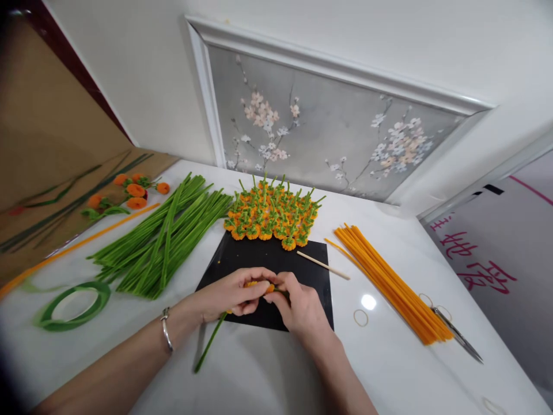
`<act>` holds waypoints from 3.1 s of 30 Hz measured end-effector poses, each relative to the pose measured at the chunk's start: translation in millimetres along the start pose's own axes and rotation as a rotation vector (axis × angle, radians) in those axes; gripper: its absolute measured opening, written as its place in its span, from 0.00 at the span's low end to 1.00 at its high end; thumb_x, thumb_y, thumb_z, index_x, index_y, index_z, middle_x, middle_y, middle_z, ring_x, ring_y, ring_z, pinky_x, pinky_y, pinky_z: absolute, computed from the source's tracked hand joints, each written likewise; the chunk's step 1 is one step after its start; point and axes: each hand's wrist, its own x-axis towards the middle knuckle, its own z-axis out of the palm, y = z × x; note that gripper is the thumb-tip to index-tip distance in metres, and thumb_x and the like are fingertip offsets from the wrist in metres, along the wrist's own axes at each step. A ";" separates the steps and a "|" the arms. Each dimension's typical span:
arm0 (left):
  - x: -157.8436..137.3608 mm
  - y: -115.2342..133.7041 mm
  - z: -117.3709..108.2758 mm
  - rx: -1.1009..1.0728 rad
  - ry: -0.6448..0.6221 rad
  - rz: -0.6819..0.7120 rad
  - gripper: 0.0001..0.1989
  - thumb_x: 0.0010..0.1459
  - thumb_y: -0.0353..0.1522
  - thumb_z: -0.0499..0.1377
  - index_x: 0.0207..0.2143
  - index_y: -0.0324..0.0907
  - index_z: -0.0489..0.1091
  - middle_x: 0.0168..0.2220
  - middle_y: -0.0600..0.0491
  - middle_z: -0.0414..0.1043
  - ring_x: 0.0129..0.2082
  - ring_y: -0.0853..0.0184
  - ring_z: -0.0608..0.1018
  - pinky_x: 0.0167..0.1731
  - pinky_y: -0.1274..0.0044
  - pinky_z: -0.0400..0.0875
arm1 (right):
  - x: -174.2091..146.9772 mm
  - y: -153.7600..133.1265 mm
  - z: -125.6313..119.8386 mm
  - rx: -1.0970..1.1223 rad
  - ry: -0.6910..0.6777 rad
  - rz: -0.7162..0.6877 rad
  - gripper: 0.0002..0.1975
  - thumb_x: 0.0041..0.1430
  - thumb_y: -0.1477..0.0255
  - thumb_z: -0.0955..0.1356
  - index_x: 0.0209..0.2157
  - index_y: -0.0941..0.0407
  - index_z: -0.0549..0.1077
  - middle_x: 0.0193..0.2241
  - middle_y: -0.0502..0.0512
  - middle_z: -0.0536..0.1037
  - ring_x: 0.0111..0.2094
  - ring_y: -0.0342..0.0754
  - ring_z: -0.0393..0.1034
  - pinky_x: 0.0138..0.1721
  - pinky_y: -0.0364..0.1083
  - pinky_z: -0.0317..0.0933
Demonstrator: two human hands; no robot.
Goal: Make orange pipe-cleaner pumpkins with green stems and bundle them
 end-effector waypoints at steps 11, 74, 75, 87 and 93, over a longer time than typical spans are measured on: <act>0.7 -0.9 -6.9 -0.033 0.129 0.015 0.14 0.52 0.38 0.62 0.24 0.34 0.72 0.24 0.54 0.67 0.16 0.80 0.56 0.14 0.84 0.43 | -5.0 1.9 -12.0 -0.178 -0.043 -0.005 0.09 0.65 0.71 0.61 0.33 0.54 0.71 0.24 0.49 0.74 0.24 0.43 0.69 0.27 0.41 0.60; 1.6 -1.9 -3.5 -0.501 0.216 0.205 0.14 0.50 0.27 0.67 0.41 0.43 0.74 0.42 0.52 0.75 0.42 0.65 0.79 0.39 0.79 0.74 | -1.5 -26.7 -14.6 0.120 0.171 -0.081 0.06 0.60 0.78 0.66 0.31 0.55 0.74 0.31 0.54 0.75 0.32 0.45 0.72 0.33 0.43 0.67; 2.6 -2.7 -3.5 -0.503 0.222 0.219 0.13 0.49 0.26 0.67 0.40 0.42 0.75 0.42 0.51 0.75 0.43 0.65 0.79 0.39 0.79 0.74 | -0.8 -28.1 -14.8 0.124 0.170 -0.081 0.06 0.59 0.78 0.66 0.32 0.55 0.75 0.32 0.54 0.75 0.32 0.45 0.72 0.33 0.43 0.67; 3.9 -3.3 -4.9 -0.483 0.228 0.255 0.20 0.52 0.24 0.64 0.48 0.45 0.71 0.41 0.53 0.74 0.44 0.65 0.79 0.39 0.79 0.75 | -0.1 -32.5 -15.4 0.099 0.190 -0.060 0.07 0.59 0.79 0.65 0.29 0.55 0.70 0.28 0.53 0.72 0.31 0.46 0.69 0.32 0.45 0.66; 5.8 -3.4 -5.6 -0.525 0.260 0.268 0.18 0.52 0.24 0.65 0.45 0.44 0.72 0.41 0.52 0.76 0.44 0.64 0.78 0.38 0.79 0.75 | -1.1 -34.1 -12.7 0.047 0.181 -0.046 0.08 0.57 0.81 0.63 0.27 0.55 0.67 0.27 0.53 0.68 0.30 0.45 0.67 0.31 0.44 0.65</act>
